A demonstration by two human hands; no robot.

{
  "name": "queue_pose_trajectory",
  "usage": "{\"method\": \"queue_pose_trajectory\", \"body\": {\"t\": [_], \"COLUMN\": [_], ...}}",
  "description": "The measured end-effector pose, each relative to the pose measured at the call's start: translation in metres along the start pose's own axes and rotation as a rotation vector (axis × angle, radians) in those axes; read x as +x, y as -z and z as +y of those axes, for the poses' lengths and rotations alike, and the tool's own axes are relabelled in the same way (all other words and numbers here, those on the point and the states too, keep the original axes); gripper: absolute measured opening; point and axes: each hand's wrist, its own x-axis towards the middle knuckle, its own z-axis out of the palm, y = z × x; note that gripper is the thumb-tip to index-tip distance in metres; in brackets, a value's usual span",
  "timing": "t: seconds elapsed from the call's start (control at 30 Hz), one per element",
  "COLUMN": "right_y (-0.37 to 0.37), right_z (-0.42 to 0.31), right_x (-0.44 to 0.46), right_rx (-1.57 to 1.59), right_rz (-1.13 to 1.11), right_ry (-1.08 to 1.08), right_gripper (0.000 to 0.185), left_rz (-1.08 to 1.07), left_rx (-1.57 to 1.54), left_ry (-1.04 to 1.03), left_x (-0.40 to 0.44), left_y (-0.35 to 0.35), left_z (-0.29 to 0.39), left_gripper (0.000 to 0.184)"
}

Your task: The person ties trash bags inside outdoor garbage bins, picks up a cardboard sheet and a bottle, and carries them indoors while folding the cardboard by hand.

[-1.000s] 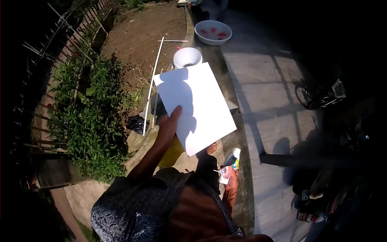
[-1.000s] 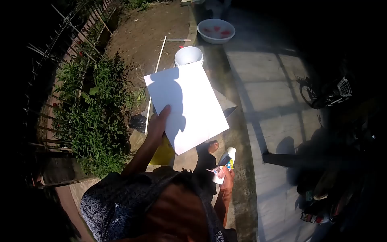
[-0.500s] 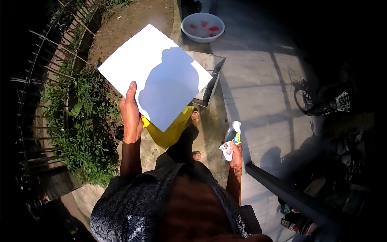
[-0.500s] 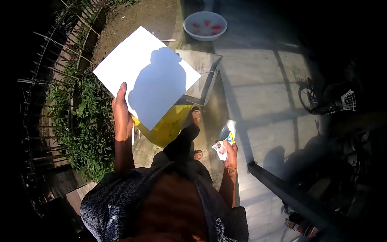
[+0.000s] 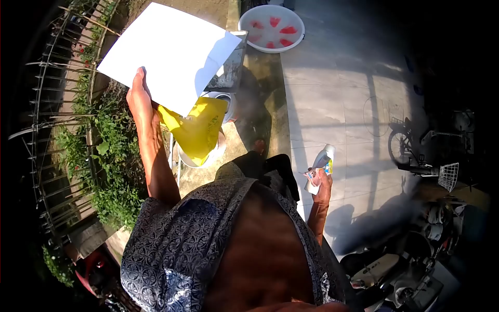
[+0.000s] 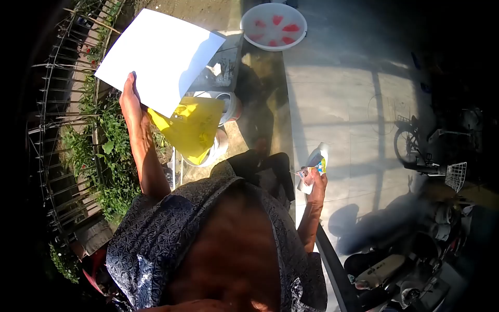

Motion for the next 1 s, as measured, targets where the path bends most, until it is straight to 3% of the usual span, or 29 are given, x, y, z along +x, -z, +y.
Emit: {"method": "queue_pose_trajectory", "body": {"t": [0.1,0.27,0.33,0.6,0.77,0.9,1.0], "right_y": [-0.013,-0.03,-0.054,-0.148,-0.21,-0.244,-0.264], "right_z": [-0.026,-0.072,-0.079,-0.182,-0.229,-0.235,-0.235], "right_x": [0.058,0.202,0.228,0.452,0.527,0.552,0.601], "right_rx": [-0.027,-0.051,-0.077,-0.227,-0.256,-0.256,-0.255], "right_rz": [0.001,-0.054,-0.094,-0.209,-0.233,-0.254,-0.231], "right_ry": [-0.017,-0.106,-0.149,-0.204,-0.25,-0.301,-0.322], "right_gripper": [0.043,0.05,0.05,0.037,0.037,0.036,0.037], "left_rz": [0.084,0.224,0.297,0.544,0.617,0.62,0.629], "left_rx": [-0.008,0.061,0.089,0.214,0.311,0.207,0.304], "left_ry": [-0.126,-0.155,-0.165,-0.073,-0.063,-0.047,-0.007], "left_x": [0.058,0.132,0.151,0.272,0.325,0.384,0.444], "left_y": [-0.029,-0.105,-0.099,-0.178,-0.208,-0.195,-0.239], "left_z": [-0.01,-0.02,-0.012,-0.03,-0.047,-0.096,-0.15], "left_gripper": [0.056,0.058,0.056,0.048,0.043,0.042,0.047]}}
